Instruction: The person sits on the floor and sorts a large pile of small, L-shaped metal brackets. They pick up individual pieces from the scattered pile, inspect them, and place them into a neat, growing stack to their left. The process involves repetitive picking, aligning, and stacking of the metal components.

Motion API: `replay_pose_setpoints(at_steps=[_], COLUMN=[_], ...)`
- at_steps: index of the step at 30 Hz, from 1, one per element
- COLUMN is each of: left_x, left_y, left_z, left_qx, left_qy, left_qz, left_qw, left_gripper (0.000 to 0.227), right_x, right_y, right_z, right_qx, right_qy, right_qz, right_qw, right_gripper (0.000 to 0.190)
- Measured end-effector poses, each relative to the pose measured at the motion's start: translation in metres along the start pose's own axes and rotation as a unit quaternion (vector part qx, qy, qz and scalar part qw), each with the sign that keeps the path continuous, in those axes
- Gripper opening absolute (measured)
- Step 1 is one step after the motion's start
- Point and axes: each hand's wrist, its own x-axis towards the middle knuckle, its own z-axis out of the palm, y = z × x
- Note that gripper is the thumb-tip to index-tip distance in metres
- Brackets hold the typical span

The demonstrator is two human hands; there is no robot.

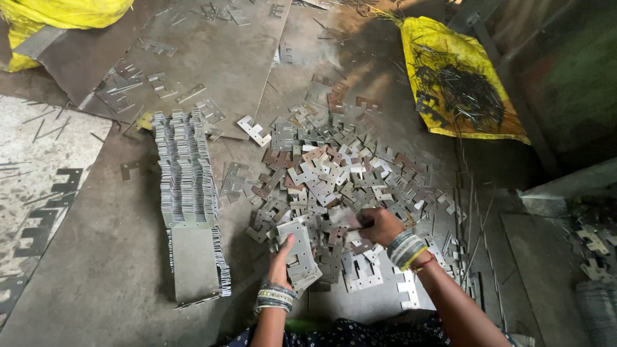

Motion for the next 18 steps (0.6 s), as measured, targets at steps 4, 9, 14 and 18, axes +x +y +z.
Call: replay_pose_setpoints(at_steps=[4,9,14,18], left_x=[0.0,-0.003,-0.001,0.002], left_y=[-0.002,-0.002,0.003,0.004], left_z=[-0.004,-0.003,0.0,-0.002], left_qx=[-0.048,-0.002,-0.045,-0.055], left_qy=[-0.046,-0.032,0.006,-0.04], left_qz=[-0.049,-0.049,-0.041,-0.071], left_qw=[0.997,0.998,0.998,0.995], left_gripper=[0.065,0.05,0.043,0.041], right_x=[0.035,0.116,0.114,0.081], right_y=[0.021,0.092,0.073,0.031], right_z=[0.004,0.051,0.051,0.041], right_qx=[0.198,-0.217,-0.305,-0.208], right_qy=[0.027,0.111,0.032,-0.113], right_qz=[-0.086,-0.053,-0.134,0.064], right_qw=[0.976,0.968,0.942,0.97], right_gripper=[0.033,0.052,0.059,0.042])
